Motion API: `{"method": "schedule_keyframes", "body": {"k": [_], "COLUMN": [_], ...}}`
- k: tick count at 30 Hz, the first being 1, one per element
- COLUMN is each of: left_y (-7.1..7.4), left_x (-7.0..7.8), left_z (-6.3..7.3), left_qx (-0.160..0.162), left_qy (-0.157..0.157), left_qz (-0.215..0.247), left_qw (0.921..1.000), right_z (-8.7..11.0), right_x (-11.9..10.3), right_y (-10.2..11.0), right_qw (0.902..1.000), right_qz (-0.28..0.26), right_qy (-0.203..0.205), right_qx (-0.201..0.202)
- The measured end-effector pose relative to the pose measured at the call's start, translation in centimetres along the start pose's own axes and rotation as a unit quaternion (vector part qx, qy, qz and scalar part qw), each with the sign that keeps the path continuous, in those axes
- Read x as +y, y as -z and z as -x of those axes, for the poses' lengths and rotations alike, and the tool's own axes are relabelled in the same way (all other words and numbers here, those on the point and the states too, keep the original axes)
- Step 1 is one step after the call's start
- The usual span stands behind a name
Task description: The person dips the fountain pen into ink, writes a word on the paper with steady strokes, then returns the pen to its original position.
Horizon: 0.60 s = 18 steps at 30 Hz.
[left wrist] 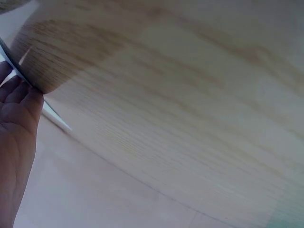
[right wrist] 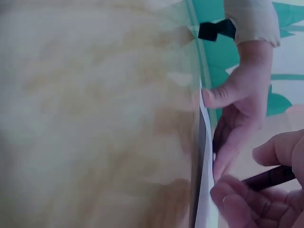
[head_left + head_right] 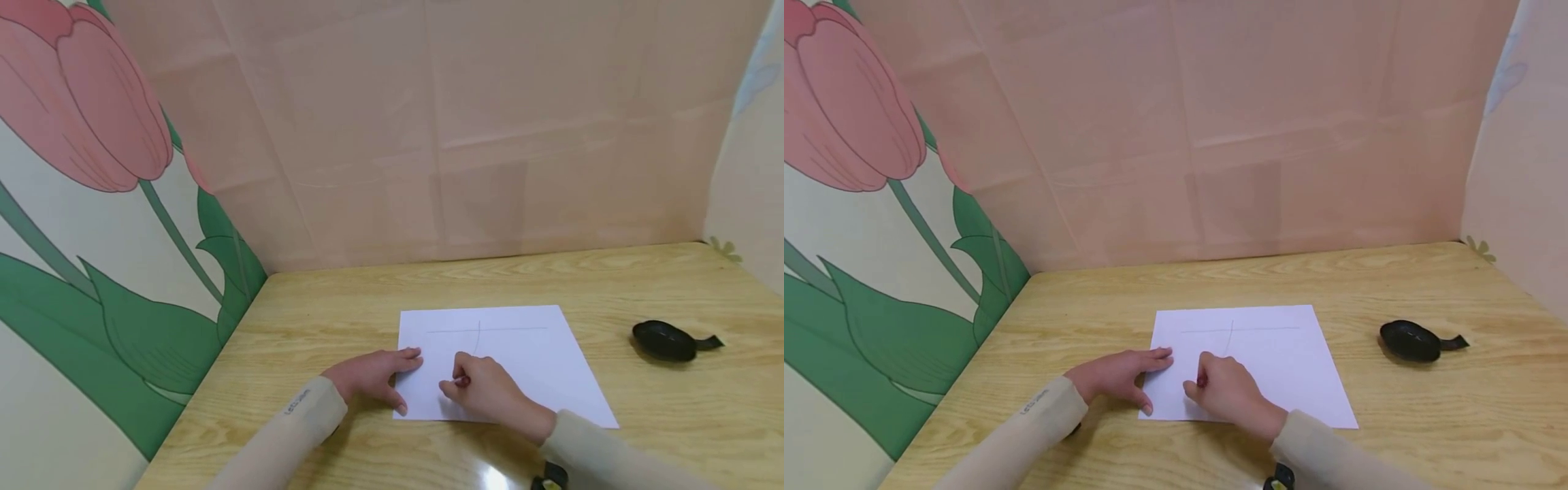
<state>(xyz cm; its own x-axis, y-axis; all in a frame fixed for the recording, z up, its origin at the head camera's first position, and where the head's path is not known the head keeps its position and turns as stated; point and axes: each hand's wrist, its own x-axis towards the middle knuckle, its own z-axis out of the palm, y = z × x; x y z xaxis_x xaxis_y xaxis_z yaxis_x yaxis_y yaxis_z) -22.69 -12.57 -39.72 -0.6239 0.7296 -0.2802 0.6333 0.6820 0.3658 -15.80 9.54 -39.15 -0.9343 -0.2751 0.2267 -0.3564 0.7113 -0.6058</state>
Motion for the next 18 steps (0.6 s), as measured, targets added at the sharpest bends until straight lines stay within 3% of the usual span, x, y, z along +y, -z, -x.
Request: {"method": "schedule_keyframes", "body": {"k": [5,10,18], "left_y": [-0.1,-0.1,0.0], "left_x": [0.0,0.2,0.2], "left_z": [-0.1,-0.1,0.0], "left_qx": [0.003,-0.005,-0.008], "left_qy": [0.003,0.014,0.021], "left_qz": [0.002,0.010,0.006], "left_qw": [1.0000,0.9998,0.9997], "right_z": [-0.7,-1.7,-3.7], "right_x": [1.7,3.9,7.5], "right_y": [1.0,2.6,4.6], "right_qw": [0.9977,0.9895,0.9589], "right_qz": [-0.050,-0.134,-0.241], "right_qy": [0.024,-0.036,-0.148], "right_qx": [0.039,0.041,0.023]}}
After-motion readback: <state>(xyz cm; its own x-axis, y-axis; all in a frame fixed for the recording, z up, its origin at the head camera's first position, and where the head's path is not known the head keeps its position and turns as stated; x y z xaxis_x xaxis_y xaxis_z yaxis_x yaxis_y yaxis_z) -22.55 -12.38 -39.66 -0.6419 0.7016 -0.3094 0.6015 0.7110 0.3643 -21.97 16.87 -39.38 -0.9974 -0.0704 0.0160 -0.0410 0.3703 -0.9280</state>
